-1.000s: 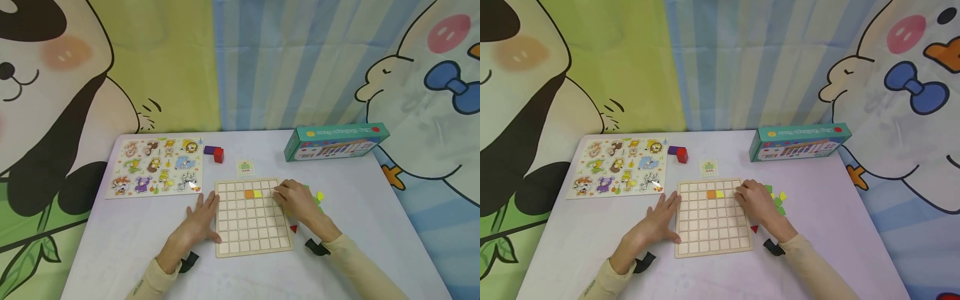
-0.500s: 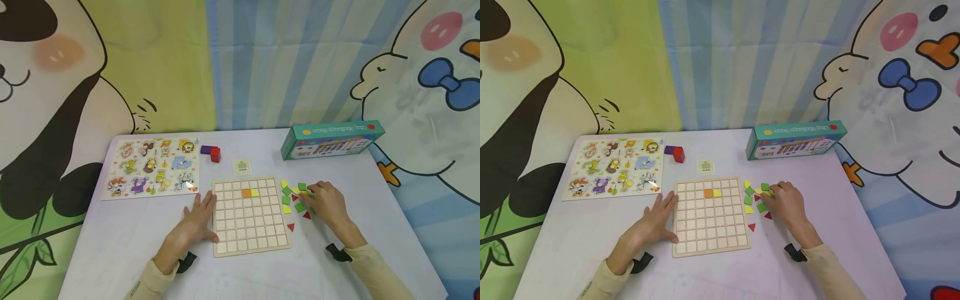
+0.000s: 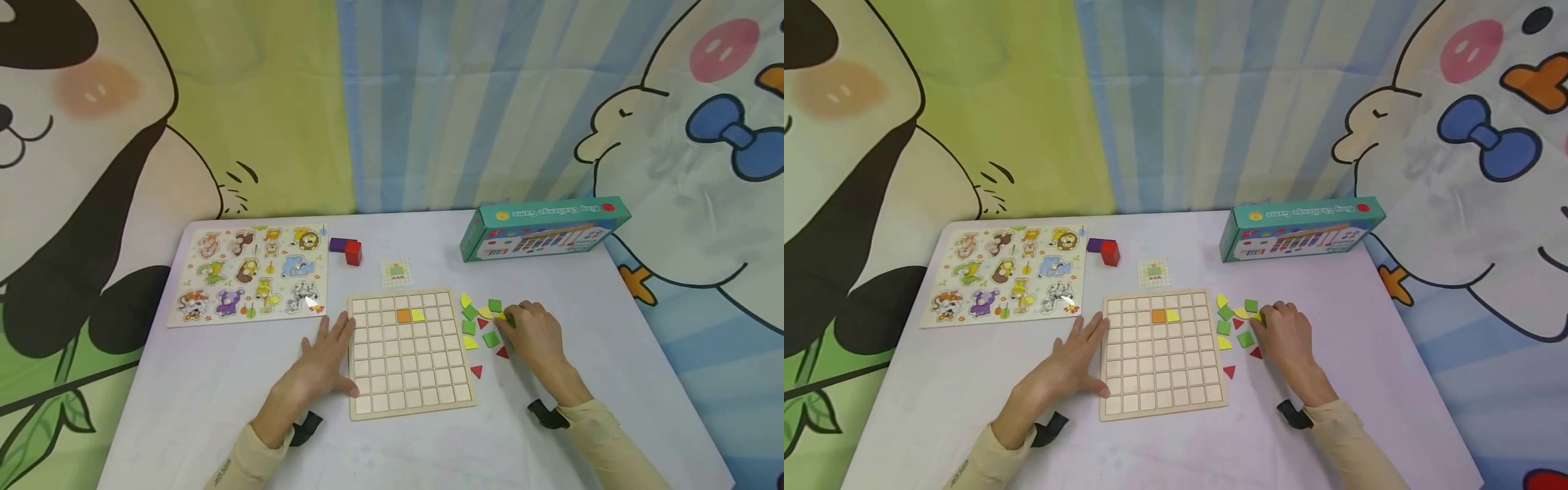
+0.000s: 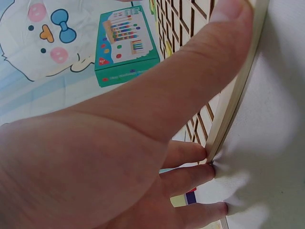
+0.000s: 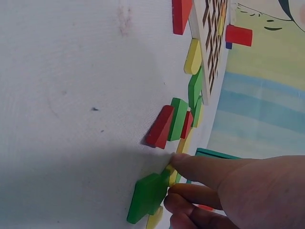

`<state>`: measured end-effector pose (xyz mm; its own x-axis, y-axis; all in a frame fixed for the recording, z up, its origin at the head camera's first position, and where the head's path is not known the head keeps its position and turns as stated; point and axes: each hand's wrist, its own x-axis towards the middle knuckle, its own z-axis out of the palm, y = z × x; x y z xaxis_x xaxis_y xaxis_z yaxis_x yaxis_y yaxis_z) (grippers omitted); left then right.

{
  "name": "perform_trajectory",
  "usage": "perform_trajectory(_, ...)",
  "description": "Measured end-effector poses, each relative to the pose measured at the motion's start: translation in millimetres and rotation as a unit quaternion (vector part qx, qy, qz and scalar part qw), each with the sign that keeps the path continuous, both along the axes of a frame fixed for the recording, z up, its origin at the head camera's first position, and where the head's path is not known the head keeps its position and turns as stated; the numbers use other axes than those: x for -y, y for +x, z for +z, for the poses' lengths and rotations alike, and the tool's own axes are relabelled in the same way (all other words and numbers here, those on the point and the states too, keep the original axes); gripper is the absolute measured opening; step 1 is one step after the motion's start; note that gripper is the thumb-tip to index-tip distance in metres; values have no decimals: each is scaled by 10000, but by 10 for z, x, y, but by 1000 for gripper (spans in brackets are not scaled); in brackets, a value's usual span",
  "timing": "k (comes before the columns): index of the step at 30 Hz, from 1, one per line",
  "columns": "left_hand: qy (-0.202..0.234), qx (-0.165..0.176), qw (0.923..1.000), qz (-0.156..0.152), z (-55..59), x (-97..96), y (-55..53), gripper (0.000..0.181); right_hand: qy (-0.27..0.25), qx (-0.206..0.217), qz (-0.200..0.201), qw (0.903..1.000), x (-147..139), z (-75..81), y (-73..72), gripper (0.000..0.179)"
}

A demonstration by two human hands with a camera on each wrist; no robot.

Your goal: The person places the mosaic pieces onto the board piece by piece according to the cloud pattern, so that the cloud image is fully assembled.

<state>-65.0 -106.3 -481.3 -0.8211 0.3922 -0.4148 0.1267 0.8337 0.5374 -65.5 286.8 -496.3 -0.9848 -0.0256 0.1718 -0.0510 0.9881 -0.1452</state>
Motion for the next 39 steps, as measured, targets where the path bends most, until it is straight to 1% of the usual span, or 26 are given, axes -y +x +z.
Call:
perform_trajectory(4,-15,-28,10000,-33,0,-7,-6,129,-138,123,-57,9998,-12,8,-8,33)
perform_trajectory(8,-32,-38,10000,-21,-5,-13,-7,129,-240,67,-30,9997,-33,-19,-15,34)
perform_trajectory(12,-18,-18,10000,4,-1,-13,-4,129,-262,6,66,9996,-37,-31,-34,31)
perform_trajectory(19,49,4,10000,33,4,-15,3,129,-217,104,48,9997,-56,-22,-52,32)
perform_trajectory(23,21,-2,10000,33,-1,-14,2,129,-273,-120,168,9994,-30,35,-72,32)
perform_trajectory(25,-1,-4,10000,39,-2,-12,0,129,-366,-294,339,9983,15,78,-94,32)
perform_trajectory(27,-12,-8,10000,48,0,-10,-3,129,-428,-471,593,9962,75,116,-123,30)
perform_trajectory(29,4,6,10000,62,0,-8,-4,129,-456,-623,929,9927,145,137,-152,29)
perform_trajectory(32,29,34,10000,67,-7,-10,-4,129,-411,-779,1468,9852,250,129,-195,26)
perform_trajectory(36,47,31,10000,76,-15,-15,-3,129,-380,-748,2113,9738,402,98,-256,25)
perform_trajectory(39,35,2,10000,72,-18,-19,-4,129,-356,-627,2452,9668,516,76,-296,26)
